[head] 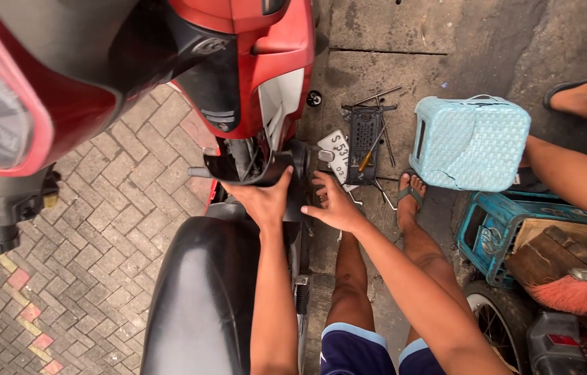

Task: Removing the plastic body panels from a motorcycle using a screwdriver to remove fasteners.

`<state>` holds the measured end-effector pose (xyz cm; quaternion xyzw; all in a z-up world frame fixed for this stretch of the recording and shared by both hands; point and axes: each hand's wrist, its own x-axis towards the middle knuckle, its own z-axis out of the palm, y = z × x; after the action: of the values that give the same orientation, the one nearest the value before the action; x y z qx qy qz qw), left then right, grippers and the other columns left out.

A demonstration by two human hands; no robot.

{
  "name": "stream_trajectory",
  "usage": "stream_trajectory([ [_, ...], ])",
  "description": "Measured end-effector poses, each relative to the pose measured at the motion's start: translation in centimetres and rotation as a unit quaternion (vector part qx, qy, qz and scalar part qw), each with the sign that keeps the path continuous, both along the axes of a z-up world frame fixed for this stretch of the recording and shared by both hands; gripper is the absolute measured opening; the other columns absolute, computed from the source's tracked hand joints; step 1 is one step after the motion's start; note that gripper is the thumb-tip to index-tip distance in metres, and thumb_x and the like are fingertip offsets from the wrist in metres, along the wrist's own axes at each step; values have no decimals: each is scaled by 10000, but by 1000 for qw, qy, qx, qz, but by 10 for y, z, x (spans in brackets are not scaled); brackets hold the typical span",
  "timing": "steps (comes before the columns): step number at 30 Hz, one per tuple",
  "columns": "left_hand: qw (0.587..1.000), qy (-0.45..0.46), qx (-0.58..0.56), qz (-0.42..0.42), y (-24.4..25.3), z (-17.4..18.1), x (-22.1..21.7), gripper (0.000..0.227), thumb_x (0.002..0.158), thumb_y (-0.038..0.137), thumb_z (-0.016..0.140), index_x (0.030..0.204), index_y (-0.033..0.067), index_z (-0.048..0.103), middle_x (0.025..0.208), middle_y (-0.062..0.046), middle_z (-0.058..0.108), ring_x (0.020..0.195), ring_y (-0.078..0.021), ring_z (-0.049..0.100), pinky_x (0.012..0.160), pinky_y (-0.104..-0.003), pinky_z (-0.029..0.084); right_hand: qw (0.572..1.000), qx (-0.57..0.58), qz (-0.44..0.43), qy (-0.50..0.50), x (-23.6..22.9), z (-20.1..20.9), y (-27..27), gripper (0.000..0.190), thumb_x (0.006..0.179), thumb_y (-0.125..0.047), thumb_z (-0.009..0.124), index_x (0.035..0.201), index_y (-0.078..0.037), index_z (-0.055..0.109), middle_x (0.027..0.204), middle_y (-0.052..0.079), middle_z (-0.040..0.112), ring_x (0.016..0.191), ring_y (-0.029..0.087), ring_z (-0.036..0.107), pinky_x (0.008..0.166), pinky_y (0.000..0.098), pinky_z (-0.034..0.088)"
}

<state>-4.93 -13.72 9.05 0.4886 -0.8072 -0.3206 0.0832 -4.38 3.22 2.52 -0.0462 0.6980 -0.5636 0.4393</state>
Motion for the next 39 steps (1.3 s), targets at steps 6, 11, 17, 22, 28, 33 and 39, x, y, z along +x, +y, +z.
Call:
stream_trajectory([
  [6, 991, 120, 30, -41, 65, -29, 30, 1332, 447, 223, 1050, 1484, -77, 270, 1474, -275, 383, 1404, -401, 423, 1231, -506, 288, 999, 20, -28, -12, -2, 11, 37, 820, 804, -230, 863, 1504, -124, 448, 1320, 281, 614, 1231, 462, 607, 983, 548, 538],
  [11, 975, 64, 215, 1, 115, -33, 4, 1264, 521, 207, 1048, 1471, 0, 240, 1484, -251, 415, 1406, -352, 458, 1234, -482, 341, 984, 32, -178, 4, 0, -19, 76, 583, 804, -48, 815, 1352, -157, 650, 1138, 115, 750, 1096, 195, 674, 990, 406, 528],
  [17, 938, -45, 302, -165, 119, -70, -21, 965, 821, 375, 864, 1471, -122, 352, 1435, -355, 424, 1366, -504, 461, 1179, -586, 379, 922, 105, -370, -34, -39, -104, 128, 719, 873, -75, 765, 1481, 37, 397, 1342, 341, 571, 1312, 454, 543, 1114, 537, 424],
  [22, 934, -111, 270, -205, 96, -125, -42, 610, 945, 199, 743, 1415, -95, 486, 1351, -287, 544, 1303, -406, 564, 1125, -520, 451, 911, 231, -341, -8, -73, -236, 158, 543, 905, -239, 752, 1400, -131, 557, 1145, 152, 734, 1082, 306, 707, 873, 453, 544],
  [28, 956, -87, 191, -204, 73, -194, -34, 464, 928, 147, 737, 1308, -74, 588, 1267, -286, 604, 1226, -463, 608, 1057, -557, 503, 928, 326, -165, -74, -73, -326, 121, 681, 852, -422, 734, 1463, -200, 532, 1343, 183, 651, 1263, 355, 621, 1036, 517, 514],
  [33, 962, -103, 195, -159, 69, -220, -20, 406, 970, 167, 691, 1321, -4, 581, 1348, -181, 589, 1265, -378, 608, 1031, -518, 545, 931, 299, -167, -124, -35, -392, 81, 647, 826, -407, 752, 1422, -246, 559, 1283, 162, 684, 1223, 334, 648, 990, 466, 553],
  [39, 962, -95, 199, -161, 71, -228, -8, 344, 1017, 128, 634, 1330, 2, 567, 1329, -165, 580, 1266, -373, 602, 1036, -509, 552, 922, 258, -218, -190, 0, -391, 48, 614, 882, -362, 705, 1438, -161, 540, 1292, 230, 653, 1227, 382, 637, 980, 477, 554],
])
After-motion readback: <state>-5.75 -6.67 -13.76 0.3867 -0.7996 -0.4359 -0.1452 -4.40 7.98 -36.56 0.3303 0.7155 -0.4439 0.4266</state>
